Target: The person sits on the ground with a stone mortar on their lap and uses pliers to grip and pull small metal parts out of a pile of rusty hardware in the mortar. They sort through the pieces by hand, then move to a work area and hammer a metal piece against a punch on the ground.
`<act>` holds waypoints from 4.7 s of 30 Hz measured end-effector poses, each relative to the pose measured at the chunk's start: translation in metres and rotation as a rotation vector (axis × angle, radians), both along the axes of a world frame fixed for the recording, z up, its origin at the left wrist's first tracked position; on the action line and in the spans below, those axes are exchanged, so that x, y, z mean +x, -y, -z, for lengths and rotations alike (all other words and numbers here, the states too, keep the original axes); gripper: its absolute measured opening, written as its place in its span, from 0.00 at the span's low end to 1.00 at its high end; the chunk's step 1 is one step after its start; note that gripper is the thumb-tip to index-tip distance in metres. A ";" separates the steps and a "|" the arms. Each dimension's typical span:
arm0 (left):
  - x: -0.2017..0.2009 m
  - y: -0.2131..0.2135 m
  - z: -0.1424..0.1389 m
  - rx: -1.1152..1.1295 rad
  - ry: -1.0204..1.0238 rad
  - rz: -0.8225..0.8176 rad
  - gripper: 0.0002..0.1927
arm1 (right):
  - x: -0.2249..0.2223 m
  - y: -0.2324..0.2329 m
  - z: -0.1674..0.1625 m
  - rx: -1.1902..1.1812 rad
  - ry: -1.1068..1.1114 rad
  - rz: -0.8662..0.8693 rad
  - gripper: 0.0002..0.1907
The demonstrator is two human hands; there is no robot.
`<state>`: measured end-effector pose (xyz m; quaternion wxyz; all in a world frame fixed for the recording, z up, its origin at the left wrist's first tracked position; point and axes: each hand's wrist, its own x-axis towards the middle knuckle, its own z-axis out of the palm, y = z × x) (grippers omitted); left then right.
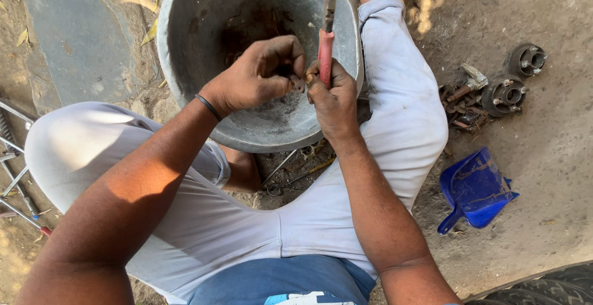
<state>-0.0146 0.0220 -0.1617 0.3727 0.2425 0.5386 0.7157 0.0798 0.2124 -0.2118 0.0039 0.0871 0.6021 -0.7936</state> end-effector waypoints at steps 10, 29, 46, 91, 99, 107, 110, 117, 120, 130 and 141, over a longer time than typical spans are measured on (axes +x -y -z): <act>-0.002 0.004 0.010 0.003 -0.033 -0.013 0.13 | 0.002 -0.002 -0.004 -0.013 0.061 0.052 0.06; 0.003 -0.009 0.022 -0.100 -0.028 -0.286 0.09 | 0.002 0.008 -0.001 -0.017 0.097 0.029 0.08; 0.004 -0.005 0.014 0.060 0.210 -0.324 0.10 | 0.003 0.017 0.010 -0.048 0.098 0.050 0.07; -0.018 0.003 0.030 -0.334 -0.314 -0.442 0.04 | 0.002 0.009 -0.037 -0.547 0.064 -0.327 0.03; -0.018 0.003 0.017 -0.344 -0.361 -0.213 0.11 | 0.001 0.000 -0.033 -0.446 0.074 -0.204 0.04; -0.012 0.002 0.023 -0.575 -0.619 -0.021 0.11 | -0.006 -0.014 -0.038 -0.587 -0.010 -0.118 0.04; -0.010 0.001 0.031 -0.603 -0.723 0.004 0.10 | -0.004 -0.010 -0.040 -0.520 -0.001 -0.146 0.06; -0.007 0.003 0.036 -0.771 -0.781 -0.129 0.09 | 0.000 0.000 -0.041 -0.418 -0.011 -0.236 0.07; -0.005 0.002 0.034 -0.806 -0.768 -0.230 0.09 | -0.001 -0.003 -0.040 -0.455 -0.004 -0.225 0.08; -0.010 0.000 0.018 -0.588 -0.391 -0.264 0.08 | -0.001 -0.005 -0.037 -0.486 -0.013 -0.204 0.08; 0.006 -0.006 0.034 -0.565 -0.781 -0.445 0.10 | 0.000 0.003 -0.036 -0.495 0.014 -0.201 0.07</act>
